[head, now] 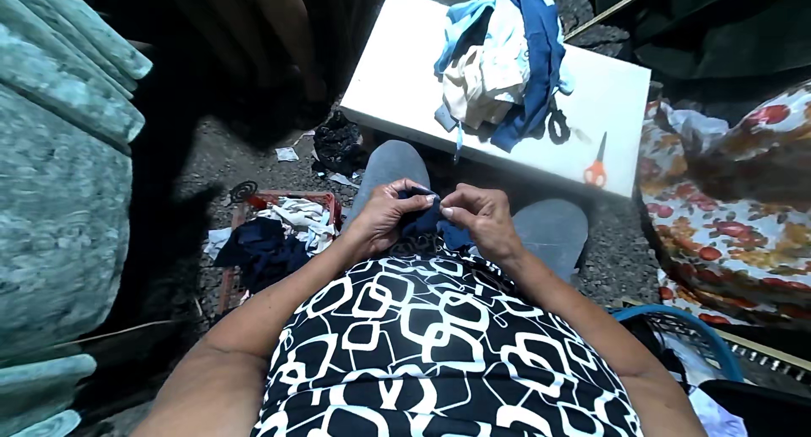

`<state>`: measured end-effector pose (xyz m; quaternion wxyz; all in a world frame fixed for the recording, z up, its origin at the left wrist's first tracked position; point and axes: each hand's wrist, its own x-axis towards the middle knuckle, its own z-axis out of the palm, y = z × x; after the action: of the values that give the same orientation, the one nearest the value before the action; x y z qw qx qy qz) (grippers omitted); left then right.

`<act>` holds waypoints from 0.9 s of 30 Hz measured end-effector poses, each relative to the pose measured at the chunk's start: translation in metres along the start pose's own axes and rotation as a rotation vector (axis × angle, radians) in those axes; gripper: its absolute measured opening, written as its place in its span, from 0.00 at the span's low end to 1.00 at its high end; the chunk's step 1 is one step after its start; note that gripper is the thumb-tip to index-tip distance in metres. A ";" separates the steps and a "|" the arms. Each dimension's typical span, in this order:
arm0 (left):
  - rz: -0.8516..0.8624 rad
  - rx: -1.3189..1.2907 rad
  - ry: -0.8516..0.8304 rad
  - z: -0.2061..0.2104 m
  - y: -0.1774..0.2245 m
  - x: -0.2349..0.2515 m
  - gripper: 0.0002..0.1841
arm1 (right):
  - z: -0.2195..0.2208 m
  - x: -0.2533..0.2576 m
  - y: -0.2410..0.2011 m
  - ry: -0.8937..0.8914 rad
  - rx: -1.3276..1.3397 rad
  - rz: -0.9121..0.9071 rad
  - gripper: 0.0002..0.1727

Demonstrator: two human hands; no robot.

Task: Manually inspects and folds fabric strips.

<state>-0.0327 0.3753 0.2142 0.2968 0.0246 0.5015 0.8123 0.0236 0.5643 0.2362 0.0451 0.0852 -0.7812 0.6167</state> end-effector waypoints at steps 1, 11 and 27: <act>0.006 0.001 0.003 0.001 0.000 0.002 0.05 | 0.001 -0.001 -0.001 0.003 0.008 0.018 0.04; 0.242 0.134 0.008 0.002 0.005 -0.005 0.05 | -0.010 0.006 -0.003 -0.018 -0.070 0.020 0.04; 0.811 0.647 0.026 -0.004 -0.015 -0.003 0.08 | 0.002 0.007 0.005 0.125 -0.182 0.044 0.04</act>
<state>-0.0246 0.3756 0.2001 -0.0710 0.2976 0.6808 0.6655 0.0155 0.5634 0.2323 0.0878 0.0249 -0.8312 0.5484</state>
